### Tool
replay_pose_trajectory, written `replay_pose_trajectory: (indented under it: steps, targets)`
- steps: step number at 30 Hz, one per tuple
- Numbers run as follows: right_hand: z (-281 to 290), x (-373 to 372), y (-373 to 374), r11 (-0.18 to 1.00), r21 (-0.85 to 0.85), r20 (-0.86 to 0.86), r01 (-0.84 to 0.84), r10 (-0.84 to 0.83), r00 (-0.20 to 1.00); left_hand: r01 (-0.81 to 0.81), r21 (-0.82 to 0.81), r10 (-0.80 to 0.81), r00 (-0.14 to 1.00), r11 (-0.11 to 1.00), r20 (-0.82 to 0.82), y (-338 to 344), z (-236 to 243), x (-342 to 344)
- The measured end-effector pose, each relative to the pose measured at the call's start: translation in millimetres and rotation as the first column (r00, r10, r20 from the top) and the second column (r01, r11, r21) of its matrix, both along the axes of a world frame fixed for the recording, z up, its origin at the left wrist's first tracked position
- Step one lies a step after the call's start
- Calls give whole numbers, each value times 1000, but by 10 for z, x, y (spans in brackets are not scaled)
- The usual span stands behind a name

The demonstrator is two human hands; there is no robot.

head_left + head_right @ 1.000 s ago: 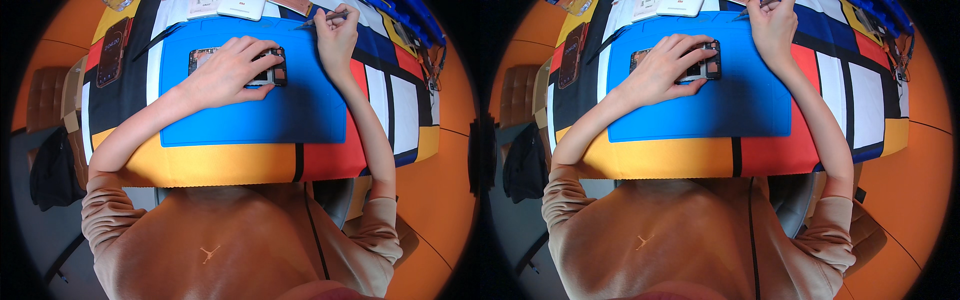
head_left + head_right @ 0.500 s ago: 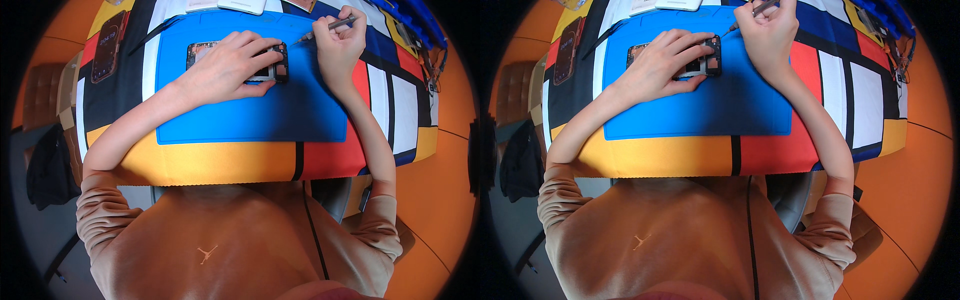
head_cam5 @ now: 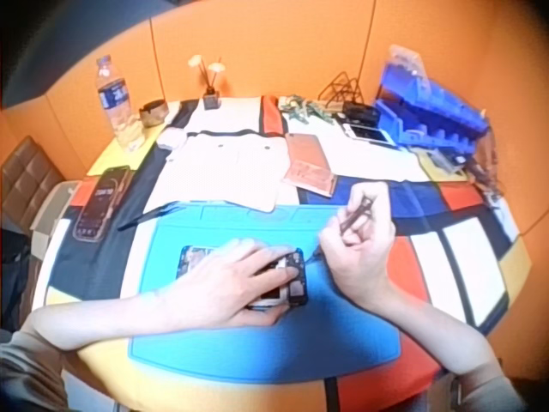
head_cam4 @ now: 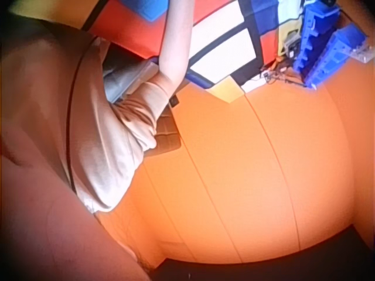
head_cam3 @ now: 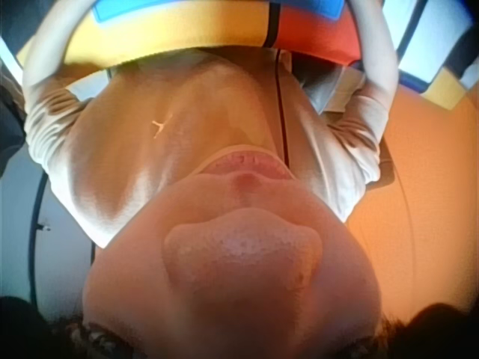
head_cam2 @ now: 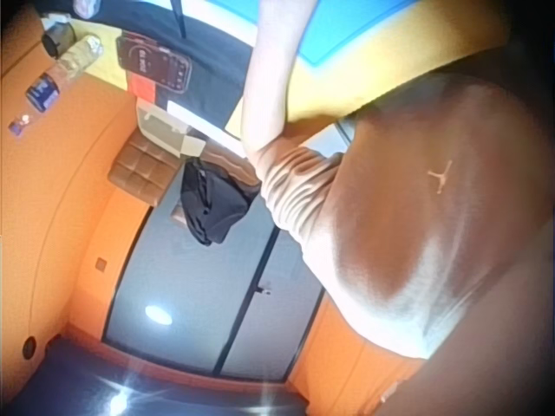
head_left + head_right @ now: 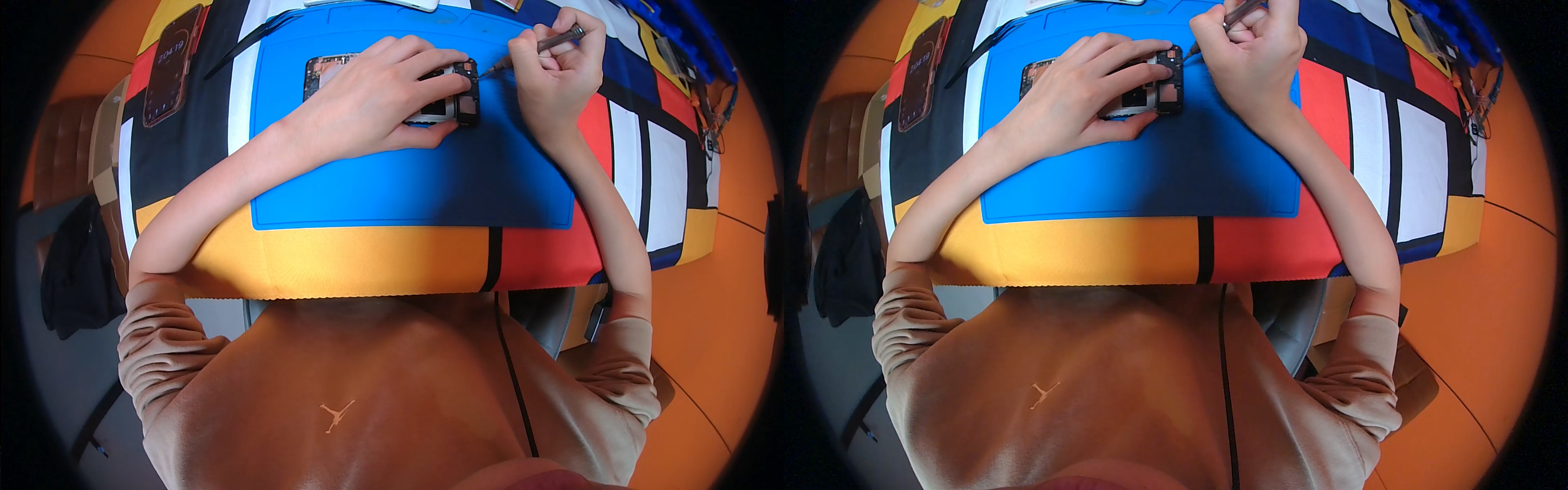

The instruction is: The person uses a screwdriver to remove screws from a disassembled smartphone placed on a blue mat. They continue to unscrew and adjust internal components throughout the clip.

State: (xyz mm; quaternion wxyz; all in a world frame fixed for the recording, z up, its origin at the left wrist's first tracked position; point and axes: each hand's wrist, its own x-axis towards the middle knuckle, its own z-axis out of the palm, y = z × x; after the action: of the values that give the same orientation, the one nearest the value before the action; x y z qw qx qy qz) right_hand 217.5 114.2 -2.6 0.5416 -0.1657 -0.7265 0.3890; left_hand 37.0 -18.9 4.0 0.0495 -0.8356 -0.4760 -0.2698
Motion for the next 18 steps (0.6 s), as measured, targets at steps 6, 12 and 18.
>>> replay_pose_trajectory:
  steps: [6, 12, 18]
  targets:
    - [-14, 8, -10, 1000, -25, 6, -3, 3, 1000, 3, -1, -3, 1000, 1000, -4, 5, 5, 2]
    - [-23, 9, -5, 999, -21, 2, -32, 32, 999, 2, 4, -2, 1000, 1000, -5, 2, -1, 2]
    - [-54, 10, -6, 999, 38, 21, 21, -22, 1000, -3, 20, 4, 1000, 1000, -14, 5, -9, 4]
